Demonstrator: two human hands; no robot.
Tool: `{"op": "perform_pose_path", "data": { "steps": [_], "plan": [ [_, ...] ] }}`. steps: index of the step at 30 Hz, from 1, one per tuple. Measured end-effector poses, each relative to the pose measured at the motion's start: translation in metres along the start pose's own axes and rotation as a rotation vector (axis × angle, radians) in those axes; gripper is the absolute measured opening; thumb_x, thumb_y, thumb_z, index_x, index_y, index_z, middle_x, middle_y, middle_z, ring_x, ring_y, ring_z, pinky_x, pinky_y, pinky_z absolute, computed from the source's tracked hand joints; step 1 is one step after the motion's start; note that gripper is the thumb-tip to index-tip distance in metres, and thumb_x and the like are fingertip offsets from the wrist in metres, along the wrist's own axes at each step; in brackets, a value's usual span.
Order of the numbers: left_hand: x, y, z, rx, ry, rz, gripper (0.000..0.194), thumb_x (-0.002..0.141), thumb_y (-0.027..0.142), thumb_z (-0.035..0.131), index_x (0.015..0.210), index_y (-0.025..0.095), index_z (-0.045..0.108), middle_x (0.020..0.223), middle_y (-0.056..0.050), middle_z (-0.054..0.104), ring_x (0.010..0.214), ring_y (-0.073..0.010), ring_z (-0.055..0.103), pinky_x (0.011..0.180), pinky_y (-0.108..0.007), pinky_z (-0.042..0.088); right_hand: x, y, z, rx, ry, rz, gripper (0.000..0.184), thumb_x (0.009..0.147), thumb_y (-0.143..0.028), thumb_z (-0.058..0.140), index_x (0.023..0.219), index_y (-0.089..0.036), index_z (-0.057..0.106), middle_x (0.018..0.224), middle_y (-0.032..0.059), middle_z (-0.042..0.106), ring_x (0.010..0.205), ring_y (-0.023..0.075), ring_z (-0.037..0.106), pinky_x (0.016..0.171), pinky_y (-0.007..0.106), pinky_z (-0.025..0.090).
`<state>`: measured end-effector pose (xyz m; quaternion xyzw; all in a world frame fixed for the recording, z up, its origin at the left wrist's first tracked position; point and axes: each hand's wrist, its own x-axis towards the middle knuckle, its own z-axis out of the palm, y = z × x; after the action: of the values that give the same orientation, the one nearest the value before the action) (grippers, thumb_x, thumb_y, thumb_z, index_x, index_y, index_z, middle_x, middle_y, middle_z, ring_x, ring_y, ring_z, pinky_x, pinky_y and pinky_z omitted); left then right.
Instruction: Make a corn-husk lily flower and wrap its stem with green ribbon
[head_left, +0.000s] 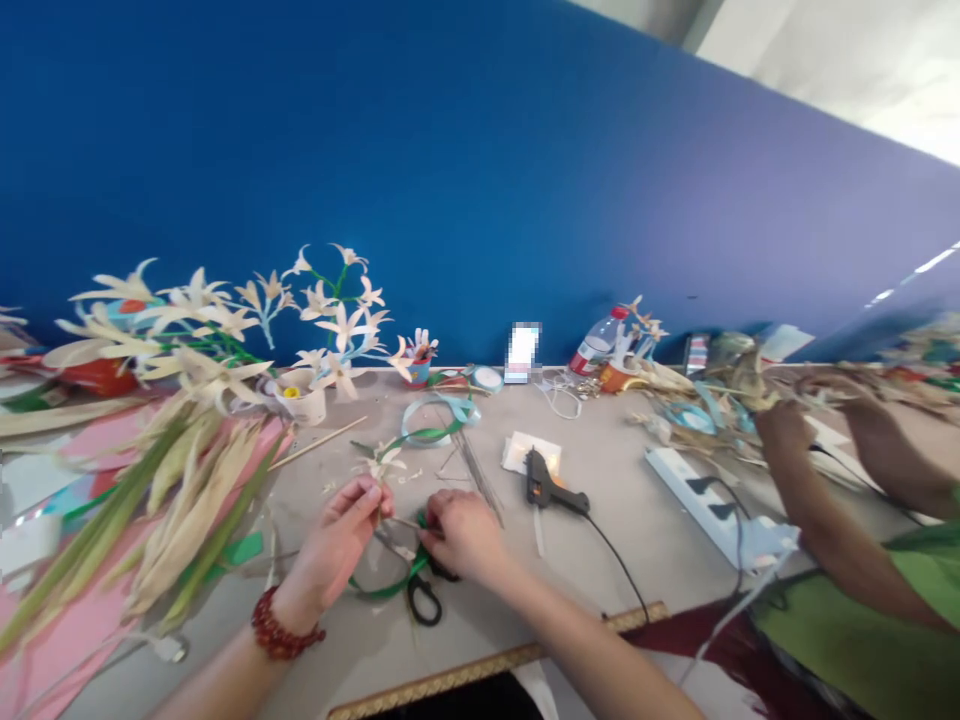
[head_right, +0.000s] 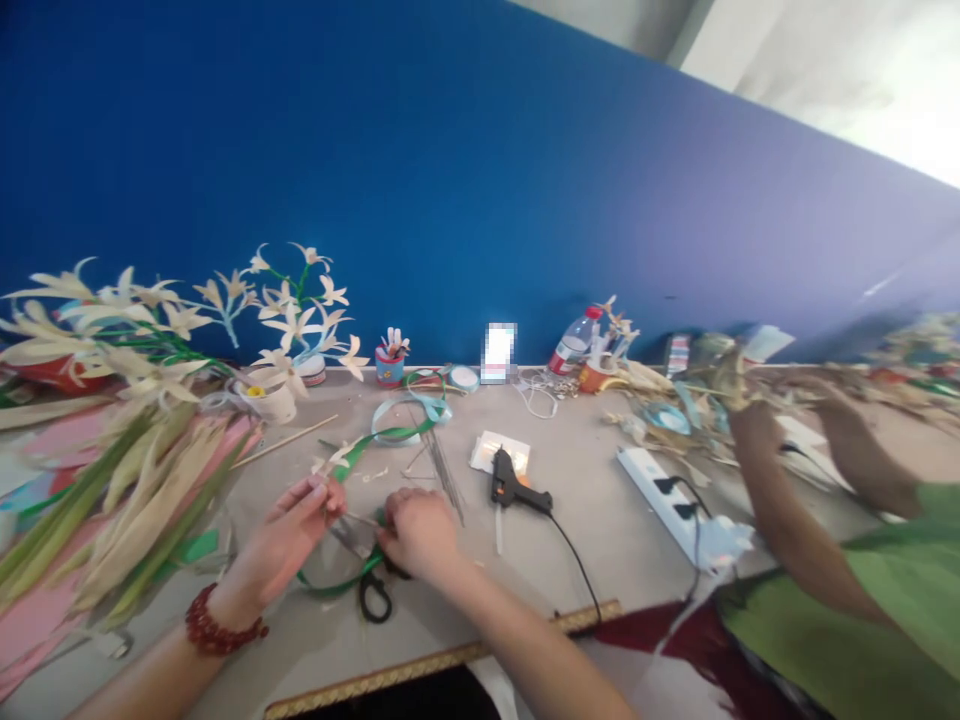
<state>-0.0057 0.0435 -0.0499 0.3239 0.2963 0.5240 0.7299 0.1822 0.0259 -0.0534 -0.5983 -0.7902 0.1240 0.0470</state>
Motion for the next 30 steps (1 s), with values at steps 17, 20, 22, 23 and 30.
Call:
{"op": "perform_pose_path", "data": {
  "steps": [17,20,22,23,30],
  "plan": [
    [0.002,0.002,-0.005,0.099,0.069,-0.033,0.022,0.066,0.032,0.082,0.067,0.019,0.064,0.072,-0.001,0.058,0.074,-0.0157,0.054,0.068,-0.024,0.052,0.029,-0.004,-0.035,1.265,0.194,-0.192,0.040,0.070,-0.043,0.079,0.096,-0.020,0.060,0.077,-0.0022,0.063,0.068,0.0123,0.061,0.063,0.023,0.047],
    [0.002,0.002,-0.003,0.061,0.092,-0.020,0.022,0.066,0.030,0.082,0.069,0.019,0.064,0.074,0.000,0.058,0.072,-0.0146,0.053,0.067,-0.025,0.051,0.023,-0.007,-0.074,1.273,0.281,-0.241,0.048,0.071,-0.046,0.078,0.106,-0.021,0.057,0.080,-0.0007,0.066,0.077,0.0160,0.066,0.069,0.028,0.051],
    [0.002,0.002,-0.002,0.044,0.097,-0.009,0.022,0.066,0.029,0.082,0.071,0.018,0.065,0.074,0.000,0.058,0.070,-0.0141,0.052,0.068,-0.026,0.050,0.009,-0.008,-0.101,1.290,0.376,-0.290,0.046,0.073,-0.046,0.077,0.106,-0.023,0.055,0.077,-0.0014,0.066,0.076,0.0168,0.067,0.068,0.029,0.052],
    [0.001,0.002,-0.001,0.034,0.079,0.003,0.021,0.067,0.029,0.082,0.070,0.017,0.064,0.071,0.000,0.057,0.070,-0.0138,0.052,0.068,-0.026,0.049,0.001,-0.007,-0.113,1.305,0.415,-0.322,0.042,0.075,-0.047,0.076,0.103,-0.025,0.053,0.074,-0.0021,0.066,0.072,0.0164,0.067,0.065,0.029,0.051],
    [-0.002,0.001,0.003,-0.047,0.014,0.016,0.018,0.076,0.027,0.076,0.073,0.016,0.063,0.072,0.000,0.058,0.070,-0.0120,0.053,0.072,-0.025,0.045,-0.039,0.012,-0.144,1.220,0.792,-0.684,0.027,0.076,-0.044,0.075,0.065,-0.030,0.055,0.035,-0.0069,0.047,0.050,0.0171,0.051,0.057,0.031,0.047]
  ]
}}
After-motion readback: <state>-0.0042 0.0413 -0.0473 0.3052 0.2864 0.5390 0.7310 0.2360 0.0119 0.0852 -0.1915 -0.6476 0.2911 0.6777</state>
